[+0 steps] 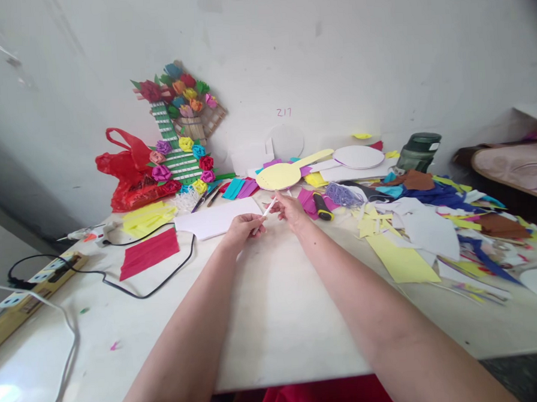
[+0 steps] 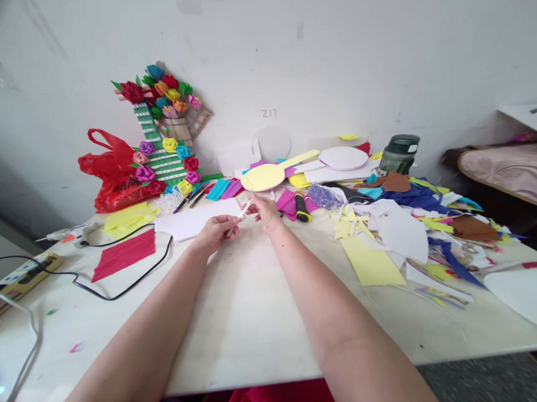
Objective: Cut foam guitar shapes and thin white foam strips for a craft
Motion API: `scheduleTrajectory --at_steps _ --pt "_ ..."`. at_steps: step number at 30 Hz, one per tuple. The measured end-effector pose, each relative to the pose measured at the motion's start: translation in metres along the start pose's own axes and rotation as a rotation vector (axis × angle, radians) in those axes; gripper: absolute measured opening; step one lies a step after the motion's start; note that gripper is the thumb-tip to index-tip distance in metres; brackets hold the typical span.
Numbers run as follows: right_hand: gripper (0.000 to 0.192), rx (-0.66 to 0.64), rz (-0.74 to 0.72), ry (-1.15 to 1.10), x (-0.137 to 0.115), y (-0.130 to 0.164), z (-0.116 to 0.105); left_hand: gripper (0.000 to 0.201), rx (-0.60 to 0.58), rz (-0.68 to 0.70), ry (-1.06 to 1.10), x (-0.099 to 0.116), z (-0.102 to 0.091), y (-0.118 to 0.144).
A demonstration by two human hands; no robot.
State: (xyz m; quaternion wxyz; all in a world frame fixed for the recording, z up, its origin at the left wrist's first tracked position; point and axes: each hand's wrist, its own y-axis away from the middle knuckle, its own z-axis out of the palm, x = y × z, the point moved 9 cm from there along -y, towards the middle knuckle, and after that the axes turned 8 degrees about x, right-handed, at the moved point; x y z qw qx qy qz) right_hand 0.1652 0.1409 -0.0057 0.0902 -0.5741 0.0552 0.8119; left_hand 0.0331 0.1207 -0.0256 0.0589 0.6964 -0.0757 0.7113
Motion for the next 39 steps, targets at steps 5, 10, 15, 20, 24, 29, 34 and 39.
scheduleTrajectory --at_steps 5,10,15,20,24,29,34,39 --pt "0.014 0.01 -0.061 0.033 0.0 -0.003 -0.001 0.029 -0.068 -0.028 0.012 0.0 0.008 0.003" --pt "0.015 0.019 -0.076 0.046 0.0 -0.002 0.001 0.032 -0.015 0.007 -0.059 0.001 0.006 0.002" --pt "0.018 0.05 -0.082 0.05 0.0 0.0 0.001 0.033 0.04 0.031 -0.12 0.003 0.003 0.002" --pt "0.018 0.023 -0.064 0.045 0.001 0.001 0.002 0.033 0.056 0.038 -0.116 0.003 0.0 0.001" --pt "0.02 -0.024 -0.029 0.036 0.001 0.002 0.003 0.032 0.034 0.012 -0.082 -0.001 0.0 0.0" --pt "0.018 0.071 -0.056 0.091 -0.003 0.002 -0.004 0.027 0.065 0.051 -0.148 0.004 0.002 0.002" --pt "0.02 0.181 -0.066 0.132 -0.002 0.002 -0.01 0.021 0.148 0.089 -0.258 0.011 0.004 0.004" --pt "0.018 0.166 -0.055 0.127 0.0 0.001 -0.009 0.02 0.189 0.083 -0.257 0.01 0.002 0.004"
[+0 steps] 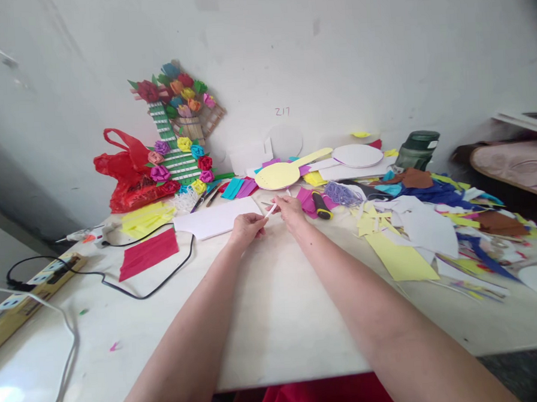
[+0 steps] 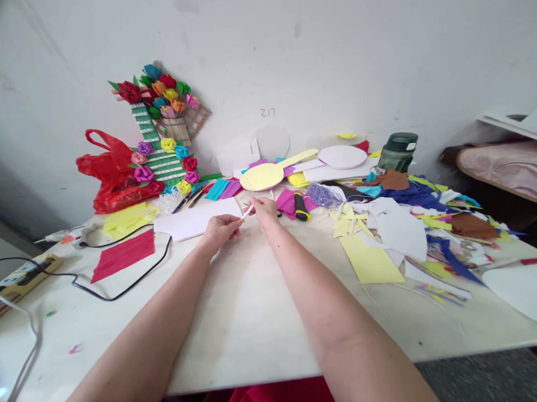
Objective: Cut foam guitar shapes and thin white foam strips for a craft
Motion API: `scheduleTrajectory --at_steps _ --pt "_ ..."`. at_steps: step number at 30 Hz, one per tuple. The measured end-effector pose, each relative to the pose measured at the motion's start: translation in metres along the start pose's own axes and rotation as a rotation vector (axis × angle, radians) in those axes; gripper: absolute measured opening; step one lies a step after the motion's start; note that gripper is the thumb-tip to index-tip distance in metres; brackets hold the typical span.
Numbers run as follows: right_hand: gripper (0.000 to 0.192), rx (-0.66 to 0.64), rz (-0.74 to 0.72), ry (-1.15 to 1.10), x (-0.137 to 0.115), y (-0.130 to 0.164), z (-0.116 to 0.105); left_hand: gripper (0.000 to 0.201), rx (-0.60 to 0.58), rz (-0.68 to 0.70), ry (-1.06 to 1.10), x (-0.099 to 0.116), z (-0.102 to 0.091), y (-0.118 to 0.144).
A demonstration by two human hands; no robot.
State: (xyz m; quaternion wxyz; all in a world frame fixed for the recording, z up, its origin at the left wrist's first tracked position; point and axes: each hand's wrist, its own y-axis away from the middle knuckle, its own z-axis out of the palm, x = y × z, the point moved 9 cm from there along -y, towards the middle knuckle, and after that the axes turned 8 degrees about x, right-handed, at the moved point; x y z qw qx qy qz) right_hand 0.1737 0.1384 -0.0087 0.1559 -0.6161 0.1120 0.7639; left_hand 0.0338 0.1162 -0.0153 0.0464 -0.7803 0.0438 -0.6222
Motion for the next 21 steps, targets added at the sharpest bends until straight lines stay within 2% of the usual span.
scheduleTrajectory --at_steps 5,9,14,18,21 --pt "0.028 -0.165 0.05 -0.091 0.005 0.001 0.011 0.025 -0.002 0.013 0.148 0.001 -0.004 -0.002" --pt "0.023 -0.254 -0.004 -0.034 0.007 0.003 0.018 0.029 -0.006 0.022 0.165 0.001 -0.004 -0.002" --pt "0.016 -0.14 -0.043 -0.015 0.005 -0.001 0.011 0.04 -0.001 -0.012 0.156 0.0 -0.009 -0.003" --pt "0.015 -0.097 -0.047 -0.008 0.001 -0.001 0.006 0.04 -0.105 -0.125 0.142 -0.01 -0.007 0.0" --pt "0.016 -0.102 -0.051 -0.02 0.0 0.0 0.005 0.037 -0.133 -0.125 0.129 -0.011 -0.007 0.0"
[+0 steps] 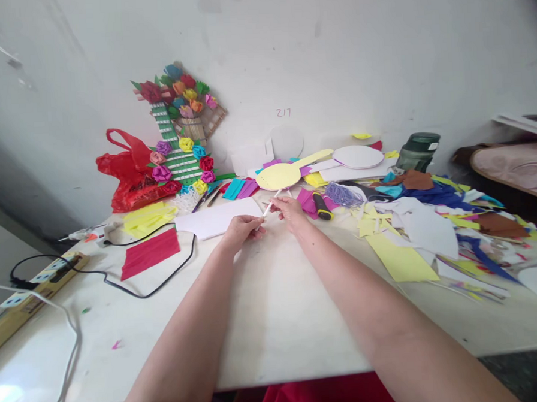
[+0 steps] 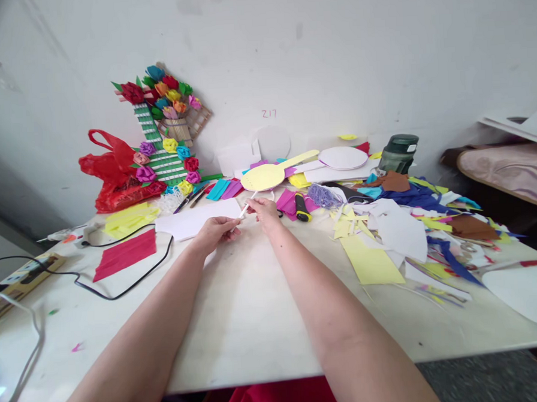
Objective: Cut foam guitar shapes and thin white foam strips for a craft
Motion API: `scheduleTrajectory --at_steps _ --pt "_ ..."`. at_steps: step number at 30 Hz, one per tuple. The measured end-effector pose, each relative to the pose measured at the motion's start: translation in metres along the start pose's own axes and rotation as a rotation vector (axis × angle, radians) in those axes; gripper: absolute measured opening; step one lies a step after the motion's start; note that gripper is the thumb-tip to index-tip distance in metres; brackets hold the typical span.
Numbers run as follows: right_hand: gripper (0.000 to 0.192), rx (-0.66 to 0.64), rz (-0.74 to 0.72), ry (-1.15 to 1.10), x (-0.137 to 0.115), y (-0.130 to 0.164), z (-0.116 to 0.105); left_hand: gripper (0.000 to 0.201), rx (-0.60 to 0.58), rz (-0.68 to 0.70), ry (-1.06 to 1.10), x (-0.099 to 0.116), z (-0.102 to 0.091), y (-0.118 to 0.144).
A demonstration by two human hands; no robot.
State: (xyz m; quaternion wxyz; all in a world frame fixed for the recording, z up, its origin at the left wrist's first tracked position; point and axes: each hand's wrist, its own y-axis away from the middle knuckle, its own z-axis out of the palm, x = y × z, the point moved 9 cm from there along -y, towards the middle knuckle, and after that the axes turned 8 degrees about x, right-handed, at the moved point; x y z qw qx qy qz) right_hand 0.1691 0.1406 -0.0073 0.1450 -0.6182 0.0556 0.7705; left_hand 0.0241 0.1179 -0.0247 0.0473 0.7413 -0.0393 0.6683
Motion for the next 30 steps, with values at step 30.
scheduleTrajectory --at_steps 30 --pt "0.017 -0.121 -0.012 -0.065 0.006 -0.004 0.009 0.044 0.051 0.085 -0.219 0.009 0.001 0.001"
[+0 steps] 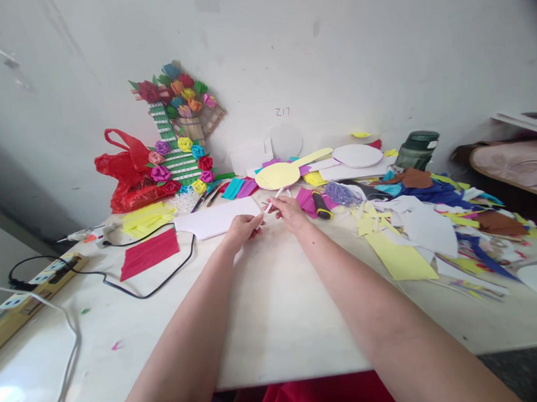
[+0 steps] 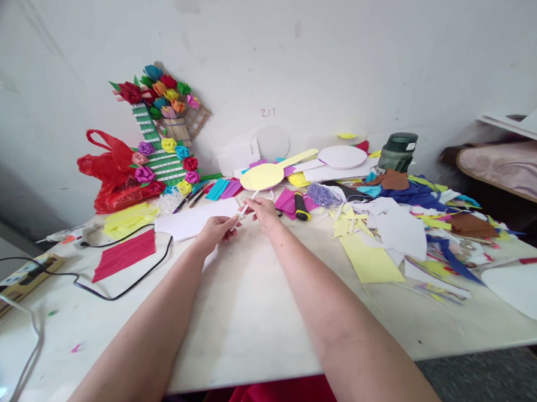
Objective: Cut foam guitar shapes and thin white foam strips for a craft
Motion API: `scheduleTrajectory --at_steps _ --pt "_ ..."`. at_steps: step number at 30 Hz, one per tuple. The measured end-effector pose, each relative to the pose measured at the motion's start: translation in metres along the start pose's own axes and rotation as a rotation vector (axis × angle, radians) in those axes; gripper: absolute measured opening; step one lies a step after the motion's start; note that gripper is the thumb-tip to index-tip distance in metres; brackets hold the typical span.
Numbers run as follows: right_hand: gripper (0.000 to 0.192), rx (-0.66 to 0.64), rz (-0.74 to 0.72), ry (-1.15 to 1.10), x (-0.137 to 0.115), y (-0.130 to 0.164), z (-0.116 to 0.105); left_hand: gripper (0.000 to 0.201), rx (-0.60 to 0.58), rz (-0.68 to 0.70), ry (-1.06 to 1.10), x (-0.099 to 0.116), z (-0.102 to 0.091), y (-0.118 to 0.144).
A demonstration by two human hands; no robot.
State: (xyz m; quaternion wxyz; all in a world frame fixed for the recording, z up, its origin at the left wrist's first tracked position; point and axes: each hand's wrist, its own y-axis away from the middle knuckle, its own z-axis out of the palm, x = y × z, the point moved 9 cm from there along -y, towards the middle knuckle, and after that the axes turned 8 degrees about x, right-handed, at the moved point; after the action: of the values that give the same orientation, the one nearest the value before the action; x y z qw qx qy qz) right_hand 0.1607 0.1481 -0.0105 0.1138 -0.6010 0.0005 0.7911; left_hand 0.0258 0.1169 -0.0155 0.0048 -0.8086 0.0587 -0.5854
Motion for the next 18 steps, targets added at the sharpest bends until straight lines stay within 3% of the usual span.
scheduleTrajectory --at_steps 5,13,18 --pt "0.015 0.046 0.0 0.006 -0.001 0.0 -0.002 0.035 0.013 0.034 0.06 0.005 0.002 0.0" --pt "0.012 0.128 0.018 -0.027 0.0 0.0 -0.007 0.027 0.208 0.207 -0.242 0.015 -0.002 -0.003" --pt "0.017 0.086 0.038 -0.055 0.001 0.002 -0.004 0.027 0.181 0.122 -0.136 0.008 -0.002 -0.004"
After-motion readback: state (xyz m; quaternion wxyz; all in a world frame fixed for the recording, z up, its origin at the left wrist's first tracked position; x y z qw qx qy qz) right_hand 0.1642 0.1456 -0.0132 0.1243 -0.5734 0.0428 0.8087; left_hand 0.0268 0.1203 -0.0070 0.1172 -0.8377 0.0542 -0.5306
